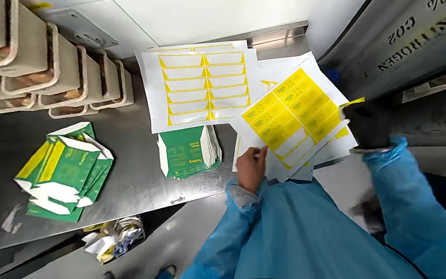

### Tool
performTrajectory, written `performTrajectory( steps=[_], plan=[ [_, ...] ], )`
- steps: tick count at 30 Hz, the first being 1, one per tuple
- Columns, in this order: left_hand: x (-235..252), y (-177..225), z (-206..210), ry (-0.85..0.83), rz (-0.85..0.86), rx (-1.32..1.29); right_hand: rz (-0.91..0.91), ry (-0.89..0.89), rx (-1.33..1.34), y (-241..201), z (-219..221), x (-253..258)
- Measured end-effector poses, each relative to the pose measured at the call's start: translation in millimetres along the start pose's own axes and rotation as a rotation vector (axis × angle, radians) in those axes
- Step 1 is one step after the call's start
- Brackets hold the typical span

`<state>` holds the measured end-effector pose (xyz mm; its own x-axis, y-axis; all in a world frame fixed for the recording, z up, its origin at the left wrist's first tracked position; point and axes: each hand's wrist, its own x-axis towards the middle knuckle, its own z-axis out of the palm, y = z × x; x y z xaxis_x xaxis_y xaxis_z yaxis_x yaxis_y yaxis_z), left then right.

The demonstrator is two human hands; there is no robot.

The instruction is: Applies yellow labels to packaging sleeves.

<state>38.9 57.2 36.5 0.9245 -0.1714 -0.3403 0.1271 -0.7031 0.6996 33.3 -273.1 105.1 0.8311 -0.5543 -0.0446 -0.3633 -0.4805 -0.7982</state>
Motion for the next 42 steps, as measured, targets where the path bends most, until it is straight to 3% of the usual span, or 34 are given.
performTrajectory(
  steps=[2, 4, 8, 12, 15, 21, 25, 30, 34, 38, 42],
  plan=[
    [-13, 12, -9, -0.145, 0.166, -0.489, -0.157, -0.021, -0.031, -26, 52, -48],
    [-21, 18, -15, -0.247, 0.206, -0.801, -0.261, -0.083, -0.046, -51, 106, -94],
    [-31, -16, -47, -0.01, 0.017, -0.871, -0.398, -0.384, 0.027, -88, 169, -148],
    [-31, -64, -100, 0.186, -0.111, -1.059, -0.326, -0.223, -0.067, -97, 189, -154],
    [-34, -93, -127, 0.249, -0.108, -1.059, -0.158, -0.27, -0.122, -107, 210, -150],
    [-31, -126, -164, 0.281, -0.051, -0.956, -0.245, -0.204, -0.021, -138, 267, -163],
    [-14, -145, -184, 0.325, -0.098, -0.964, -0.179, -0.228, -0.024, -152, 292, -165],
    [27, -186, -190, 0.487, -0.04, -0.636, 0.009, -0.311, 0.029, -161, 339, -146],
    [56, -229, -187, 0.421, -0.107, -0.482, 0.098, -0.441, 0.043, -145, 378, -128],
    [34, -224, -188, 0.323, -0.24, -0.503, 0.132, -0.476, 0.002, -139, 371, -128],
    [40, -219, -191, 0.423, -0.172, -0.567, 0.05, -0.396, 0.075, -153, 369, -132]
  ],
)
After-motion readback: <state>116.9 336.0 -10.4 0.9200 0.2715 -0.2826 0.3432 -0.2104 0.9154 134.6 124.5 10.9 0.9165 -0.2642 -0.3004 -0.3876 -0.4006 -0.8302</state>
